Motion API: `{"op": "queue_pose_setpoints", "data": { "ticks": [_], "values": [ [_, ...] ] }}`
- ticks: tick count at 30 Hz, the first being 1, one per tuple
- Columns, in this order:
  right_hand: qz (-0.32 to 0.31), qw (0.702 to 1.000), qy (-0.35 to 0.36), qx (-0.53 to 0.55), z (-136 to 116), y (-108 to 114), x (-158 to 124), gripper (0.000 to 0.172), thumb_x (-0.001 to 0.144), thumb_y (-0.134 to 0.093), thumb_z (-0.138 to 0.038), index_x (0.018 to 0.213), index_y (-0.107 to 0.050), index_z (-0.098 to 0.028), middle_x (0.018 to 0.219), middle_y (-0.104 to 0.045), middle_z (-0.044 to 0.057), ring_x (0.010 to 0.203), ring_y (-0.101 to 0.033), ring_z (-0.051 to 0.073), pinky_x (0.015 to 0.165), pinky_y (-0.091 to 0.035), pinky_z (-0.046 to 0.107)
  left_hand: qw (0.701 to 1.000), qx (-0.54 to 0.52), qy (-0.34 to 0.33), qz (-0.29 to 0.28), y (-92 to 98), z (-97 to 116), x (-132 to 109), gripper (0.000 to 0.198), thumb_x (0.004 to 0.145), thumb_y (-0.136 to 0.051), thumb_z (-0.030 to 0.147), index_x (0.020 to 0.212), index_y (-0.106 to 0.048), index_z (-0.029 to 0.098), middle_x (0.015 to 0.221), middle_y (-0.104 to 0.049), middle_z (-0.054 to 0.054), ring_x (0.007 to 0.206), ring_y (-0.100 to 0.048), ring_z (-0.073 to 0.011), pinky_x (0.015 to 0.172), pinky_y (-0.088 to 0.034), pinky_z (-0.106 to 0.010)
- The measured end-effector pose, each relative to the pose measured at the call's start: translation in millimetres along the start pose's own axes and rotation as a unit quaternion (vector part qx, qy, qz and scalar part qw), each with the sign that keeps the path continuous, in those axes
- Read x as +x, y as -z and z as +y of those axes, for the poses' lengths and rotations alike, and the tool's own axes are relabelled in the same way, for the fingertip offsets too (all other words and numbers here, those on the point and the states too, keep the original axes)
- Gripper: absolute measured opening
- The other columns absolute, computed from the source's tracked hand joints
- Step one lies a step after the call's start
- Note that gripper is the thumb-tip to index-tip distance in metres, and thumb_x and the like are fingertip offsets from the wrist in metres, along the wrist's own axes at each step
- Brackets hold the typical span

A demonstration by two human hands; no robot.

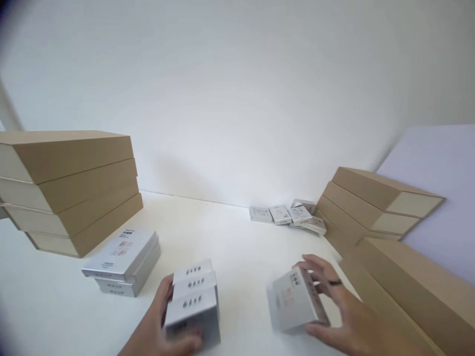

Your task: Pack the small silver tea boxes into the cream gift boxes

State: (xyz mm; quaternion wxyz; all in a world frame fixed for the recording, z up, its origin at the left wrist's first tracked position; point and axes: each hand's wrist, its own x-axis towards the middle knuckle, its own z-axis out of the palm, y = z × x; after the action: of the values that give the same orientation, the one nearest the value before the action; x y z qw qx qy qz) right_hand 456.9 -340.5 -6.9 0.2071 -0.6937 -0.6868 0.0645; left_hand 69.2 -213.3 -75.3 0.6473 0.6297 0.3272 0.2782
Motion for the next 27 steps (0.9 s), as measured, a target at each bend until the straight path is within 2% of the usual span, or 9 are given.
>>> {"op": "queue_pose_setpoints", "data": {
  "ticks": [4,6,9,12,15,18,23,25,27],
  "values": [
    [-0.131,0.986,0.053,0.083,-54.7,-18.5,-6.4,0.093,0.071,-0.069,-0.022,0.151,-0.023,-0.034,0.153,-0.037,0.012,0.138,-0.046,0.035,0.106,-0.051,0.049,0.996,0.060,-0.065,-0.022,-10.2,5.6,41.6,0.104,0.059,-0.092,0.034,0.136,-0.023,0.023,0.143,-0.047,-0.019,0.137,-0.043,-0.0362,0.119,-0.028,-0.055],
    [-0.160,0.974,0.079,0.138,-88.2,-32.3,7.8,0.092,0.068,-0.064,-0.013,0.148,-0.022,-0.032,0.141,-0.048,0.011,0.126,-0.056,0.030,0.102,-0.054,0.044,0.993,0.070,-0.070,-0.059,-8.1,7.8,51.3,0.108,0.057,-0.094,0.038,0.136,-0.022,0.025,0.144,-0.045,-0.019,0.138,-0.041,-0.0350,0.119,-0.028,-0.054],
    [-0.145,0.965,0.163,0.143,-117.9,-49.8,32.5,0.094,0.065,-0.055,-0.003,0.148,-0.021,-0.034,0.146,-0.040,0.008,0.133,-0.047,0.026,0.108,-0.048,0.042,0.990,0.072,-0.074,-0.092,-0.9,8.5,54.1,0.114,0.056,-0.094,0.049,0.137,-0.017,0.027,0.148,-0.038,-0.019,0.141,-0.038,-0.0331,0.119,-0.027,-0.053],
    [-0.124,0.965,0.181,0.146,-117.8,-57.1,42.9,0.089,0.068,-0.050,0.000,0.146,-0.024,-0.034,0.148,-0.035,0.007,0.130,-0.047,0.022,0.107,-0.048,0.038,0.991,0.092,-0.069,-0.064,4.5,7.0,50.1,0.108,0.062,-0.091,0.051,0.137,-0.017,0.027,0.148,-0.036,-0.018,0.142,-0.035,-0.0330,0.119,-0.028,-0.055],
    [-0.130,0.970,0.118,0.171,-99.4,-50.9,35.1,0.076,0.079,-0.053,-0.008,0.145,-0.026,-0.033,0.130,-0.050,0.007,0.109,-0.060,0.021,0.092,-0.055,0.035,0.991,0.115,-0.061,-0.038,5.9,4.9,48.1,0.099,0.066,-0.089,0.047,0.135,-0.021,0.028,0.144,-0.041,-0.017,0.140,-0.037,-0.0337,0.117,-0.030,-0.058],
    [-0.148,0.969,0.061,0.187,-81.5,-37.8,22.3,0.056,0.086,-0.060,-0.021,0.137,-0.041,-0.035,0.120,-0.059,0.004,0.108,-0.062,0.023,0.092,-0.055,0.036,0.991,0.117,-0.063,-0.028,6.6,1.9,51.9,0.096,0.070,-0.086,0.047,0.137,-0.020,0.029,0.143,-0.041,-0.017,0.138,-0.040,-0.0339,0.115,-0.032,-0.058],
    [-0.123,0.960,0.053,0.248,-90.3,-54.6,18.5,0.019,0.092,-0.062,-0.032,0.110,-0.057,-0.033,0.113,-0.061,0.001,0.103,-0.061,0.020,0.095,-0.052,0.038,0.989,0.098,-0.090,-0.062,7.4,-6.2,58.9,0.129,0.053,-0.096,0.043,0.144,-0.006,0.027,0.152,-0.030,-0.021,0.145,-0.029,-0.0359,0.122,-0.021,-0.055],
    [-0.081,0.950,0.077,0.290,-103.7,-78.1,20.6,0.027,0.093,-0.062,-0.033,0.117,-0.051,-0.034,0.124,-0.055,0.003,0.118,-0.056,0.022,0.100,-0.050,0.039,0.986,0.087,-0.116,-0.080,5.9,-8.4,56.7,0.145,0.048,-0.099,0.043,0.149,0.004,0.027,0.157,-0.019,-0.023,0.149,-0.020,-0.0372,0.122,-0.016,-0.057],
    [-0.040,0.950,0.089,0.297,-113.5,-99.8,21.4,0.064,0.084,-0.075,-0.038,0.134,-0.035,-0.037,0.150,-0.031,0.006,0.144,-0.031,0.028,0.110,-0.043,0.047,0.982,0.089,-0.148,-0.074,4.3,-8.9,51.6,0.157,0.043,-0.100,0.044,0.150,0.014,0.030,0.162,-0.004,-0.022,0.152,-0.008,-0.0378,0.123,-0.011,-0.058]
  ]
}}
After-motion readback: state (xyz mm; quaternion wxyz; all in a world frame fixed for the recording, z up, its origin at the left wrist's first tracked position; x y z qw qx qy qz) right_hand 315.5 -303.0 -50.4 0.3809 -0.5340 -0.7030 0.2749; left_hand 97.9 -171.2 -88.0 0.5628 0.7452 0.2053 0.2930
